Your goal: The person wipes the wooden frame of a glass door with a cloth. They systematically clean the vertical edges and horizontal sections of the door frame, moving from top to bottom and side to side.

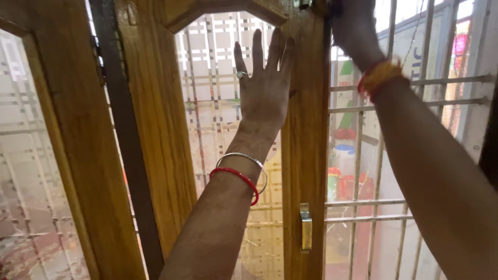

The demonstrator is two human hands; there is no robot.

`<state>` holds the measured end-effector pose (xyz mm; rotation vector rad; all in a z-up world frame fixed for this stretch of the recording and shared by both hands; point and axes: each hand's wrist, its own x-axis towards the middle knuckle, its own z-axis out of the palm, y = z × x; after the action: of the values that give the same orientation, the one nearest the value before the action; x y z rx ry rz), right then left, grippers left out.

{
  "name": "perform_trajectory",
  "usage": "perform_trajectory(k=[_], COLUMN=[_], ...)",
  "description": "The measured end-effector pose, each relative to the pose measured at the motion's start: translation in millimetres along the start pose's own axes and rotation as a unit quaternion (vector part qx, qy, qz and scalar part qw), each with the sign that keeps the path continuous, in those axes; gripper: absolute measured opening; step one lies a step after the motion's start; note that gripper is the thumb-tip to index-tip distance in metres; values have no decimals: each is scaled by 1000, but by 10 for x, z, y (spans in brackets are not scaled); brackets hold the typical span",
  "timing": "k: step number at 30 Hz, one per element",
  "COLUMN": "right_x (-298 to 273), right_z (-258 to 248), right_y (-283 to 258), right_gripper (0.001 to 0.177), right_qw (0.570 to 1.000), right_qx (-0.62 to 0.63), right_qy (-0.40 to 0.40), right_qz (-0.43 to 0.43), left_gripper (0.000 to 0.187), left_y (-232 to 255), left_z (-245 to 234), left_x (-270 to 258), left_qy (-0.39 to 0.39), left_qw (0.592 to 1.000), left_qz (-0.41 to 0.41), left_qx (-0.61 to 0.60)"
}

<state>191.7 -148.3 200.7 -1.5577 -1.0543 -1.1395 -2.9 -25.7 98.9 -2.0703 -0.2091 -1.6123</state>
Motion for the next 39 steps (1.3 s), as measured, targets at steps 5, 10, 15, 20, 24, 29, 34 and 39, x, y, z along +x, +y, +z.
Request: perform_trajectory(k=[5, 10, 15, 20, 24, 29, 34, 39], right_x=[-1066, -2174, -2485, -2286, -1792, -1475, -1898, -2585], right_z=[262, 80, -154, -251, -166, 26, 256, 210], right_y=[194, -19, -149, -175, -315, -510, -353, -248], right_gripper=[44, 50, 53, 52, 54, 54, 44, 44], right_qw=[968, 984, 991, 992, 952, 919, 947, 943], right_qx=[-121, -90, -83, -33, -97, -226, -157, -150], right_qy=[108, 54, -23, 40, 135, 100, 102, 45], right_qz=[-190, -147, -105, -114, -259, -307, -260, -293], left_gripper=[72, 58, 54, 50, 51, 79, 98, 102], left_y=[40, 169, 294, 330, 325, 287, 150, 175], left_z=[92, 89, 64, 40, 62, 123, 125, 19], left_x=[-169, -378, -614, -725, -702, -696, -890, -1076], left_qy=[90, 91, 89, 101, 52, 97, 98, 34], left_qw=[995, 996, 994, 991, 998, 988, 980, 996], left_qz=[25, 24, 33, -1, -20, -57, -66, 31], left_qx=[-33, 8, -62, -88, -34, -105, -163, -74])
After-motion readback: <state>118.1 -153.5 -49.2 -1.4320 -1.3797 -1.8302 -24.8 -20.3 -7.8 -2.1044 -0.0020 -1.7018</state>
